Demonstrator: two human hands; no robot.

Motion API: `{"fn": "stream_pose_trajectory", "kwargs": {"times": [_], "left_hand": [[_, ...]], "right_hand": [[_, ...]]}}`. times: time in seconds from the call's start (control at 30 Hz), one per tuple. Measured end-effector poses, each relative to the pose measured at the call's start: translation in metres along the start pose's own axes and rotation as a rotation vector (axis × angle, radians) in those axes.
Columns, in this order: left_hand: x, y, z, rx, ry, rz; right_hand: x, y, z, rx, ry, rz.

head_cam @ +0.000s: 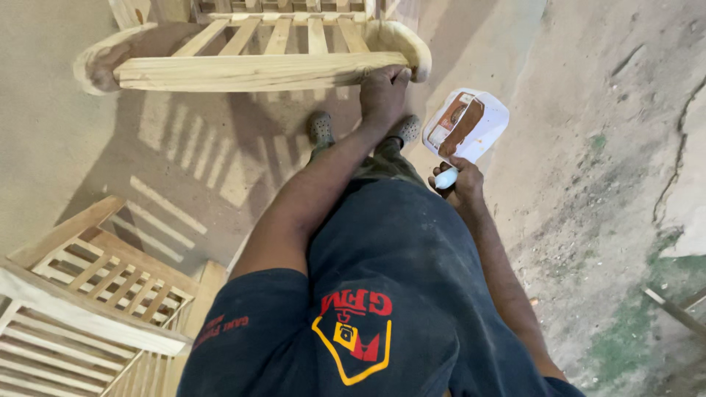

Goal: The person applies glue from a white bottle to joints and edges of a wooden chair frame, then rubs the glue into the wood with a finger. The person moves around the chair to reach different sections.

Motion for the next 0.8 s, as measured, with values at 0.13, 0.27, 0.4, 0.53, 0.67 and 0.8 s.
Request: {"fn": "stream_pose_trajectory", "kwargs": {"times": [0.13,0.27,0.4,0.53,0.67,0.8], "left_hand": [[-0.005,0.006,-0.016,-0.034,0.05,-0.061],[0.009,0.015,-0.024,-0.017,0.022,-0.219],[0.026,0.02,-0.036,-0.064,-0.08,-0.33],[0.023,0.012,-0.046,-0.086,-0.15,-0.238],[0.021,0.011,-0.054,-0.136,-0.216,-0.198],[0.024,0.023,-0.052,-0.176,-0.169,-0.273]], "right_hand": [[0.0,0.0,0.002,0.042,0.018,0.003],[-0.001,0.003,0.002,-0.036,-0.009,-0.015],[-0.004,-0.001,0.001,0.006,-0.005,-0.017],[-0.003,-0.005,-0.004,0.026,-0.002,-0.027],[-0.003,-0.009,-0.012,0.022,-0.04,-0.021],[-0.007,-0.008,-0.01,0.03,-0.005,-0.04]]}}
Point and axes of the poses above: each hand's wrist, its own x-axis away from the middle knuckle, its own z-axis out of the back of the hand, y = z × x, the point moved 9 cm from there along -x, towards the middle knuckle
